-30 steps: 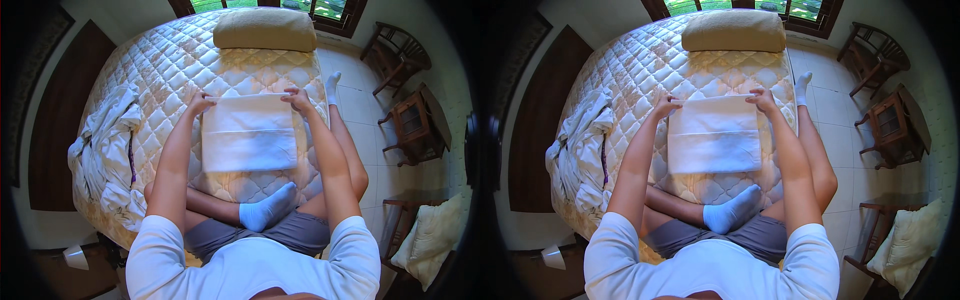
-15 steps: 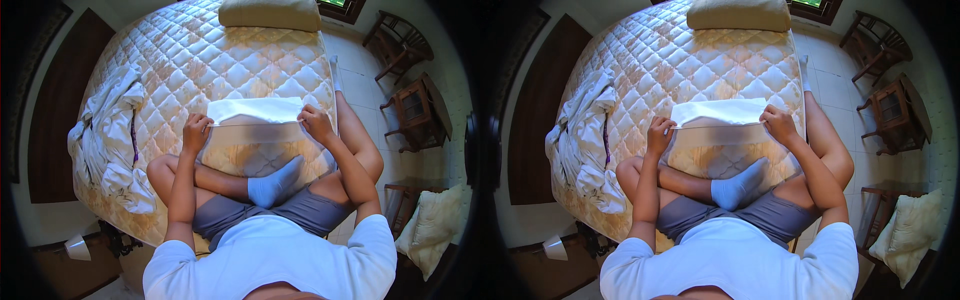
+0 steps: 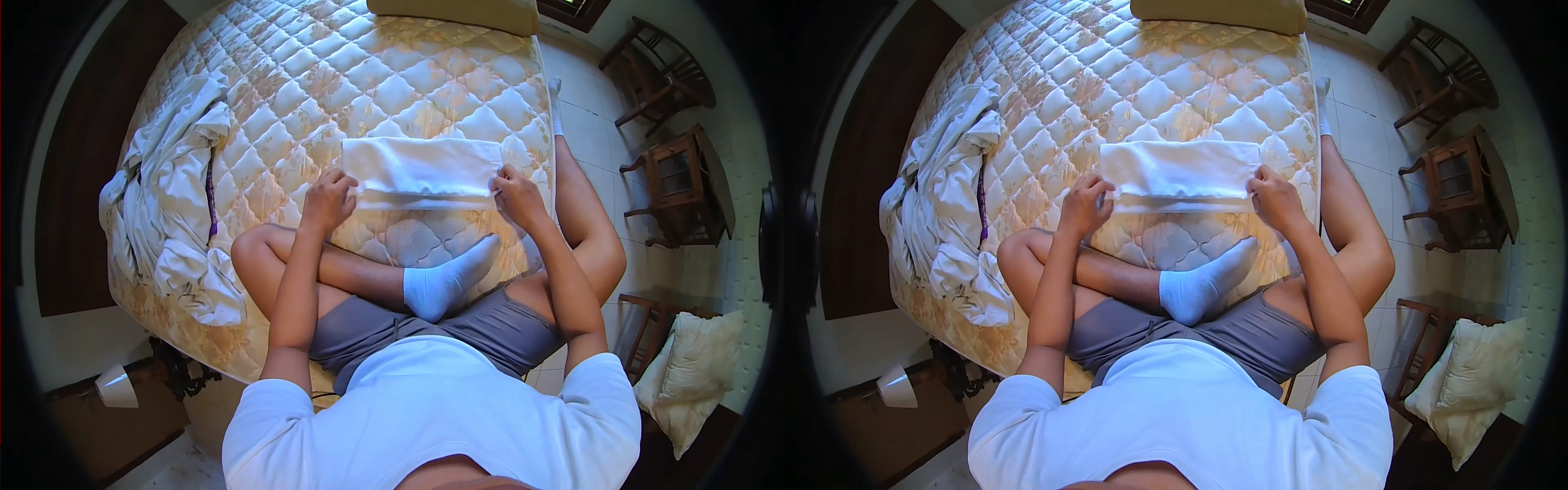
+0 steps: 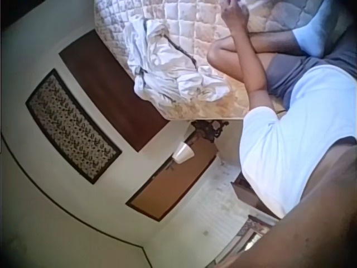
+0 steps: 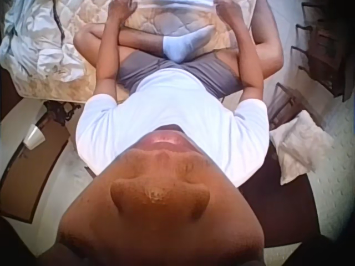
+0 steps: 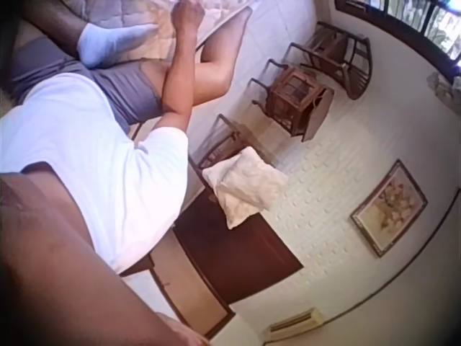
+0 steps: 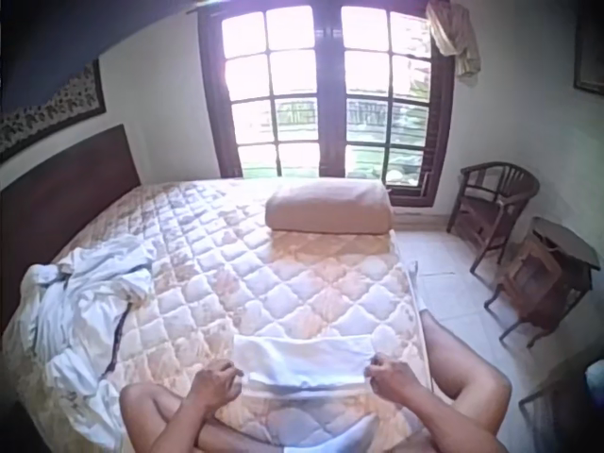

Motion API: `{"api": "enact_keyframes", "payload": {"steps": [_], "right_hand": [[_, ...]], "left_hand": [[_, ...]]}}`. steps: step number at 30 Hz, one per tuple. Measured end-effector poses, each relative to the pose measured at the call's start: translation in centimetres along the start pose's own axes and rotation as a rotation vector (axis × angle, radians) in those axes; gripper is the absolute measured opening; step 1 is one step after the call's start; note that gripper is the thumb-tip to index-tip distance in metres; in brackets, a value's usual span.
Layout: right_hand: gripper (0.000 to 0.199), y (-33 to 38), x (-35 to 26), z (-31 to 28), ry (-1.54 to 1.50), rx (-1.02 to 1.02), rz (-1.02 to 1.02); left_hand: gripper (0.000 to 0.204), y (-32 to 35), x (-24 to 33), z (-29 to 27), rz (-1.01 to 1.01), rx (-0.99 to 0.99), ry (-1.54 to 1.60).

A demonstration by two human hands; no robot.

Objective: Folding white pillowcases while sitting on a hotel bed mattress.

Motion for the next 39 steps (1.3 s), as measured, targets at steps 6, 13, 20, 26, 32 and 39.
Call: {"api": "enact_keyframes", "payload": {"steps": [6,13,20,26,32,39], "right_hand": [[0.006,0.2,1.0,0.1,-0.050,0.001,0.113],[0.006,1.1,0.4,-0.4,0.022,0.023,0.071],[0.006,0.9,0.6,0.2,0.069,-0.071,0.130],[0.029,-1.0,-1.9,-0.1,-0.008,-0.157,-0.017],[0.050,-6.9,-9.9,7.4,-0.024,0.055,-0.132],[0.091,-6.0,-5.0,12.3,0.207,0.032,-0.034]], "left_hand": [[0.006,0.4,-0.6,-0.8,0.025,0.049,0.019],[0.006,1.7,-0.3,-1.3,0.016,0.015,0.041],[0.006,2.2,-1.1,-1.4,-0.127,-0.009,0.075],[0.021,0.4,1.9,-3.1,-0.006,0.143,0.085],[0.059,-3.3,7.9,7.1,0.220,0.062,-0.027],[0.092,-1.8,1.8,10.0,-0.038,-0.134,-0.334]]}}
Point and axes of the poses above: each hand's wrist, its own y-axis away from the middle knuckle, its own z-axis out of the palm, x = y × z, the point moved 7 cm from there along -y, towards the middle knuckle, and after that the axes turned 9 degrees about x, right-handed, at the moved point
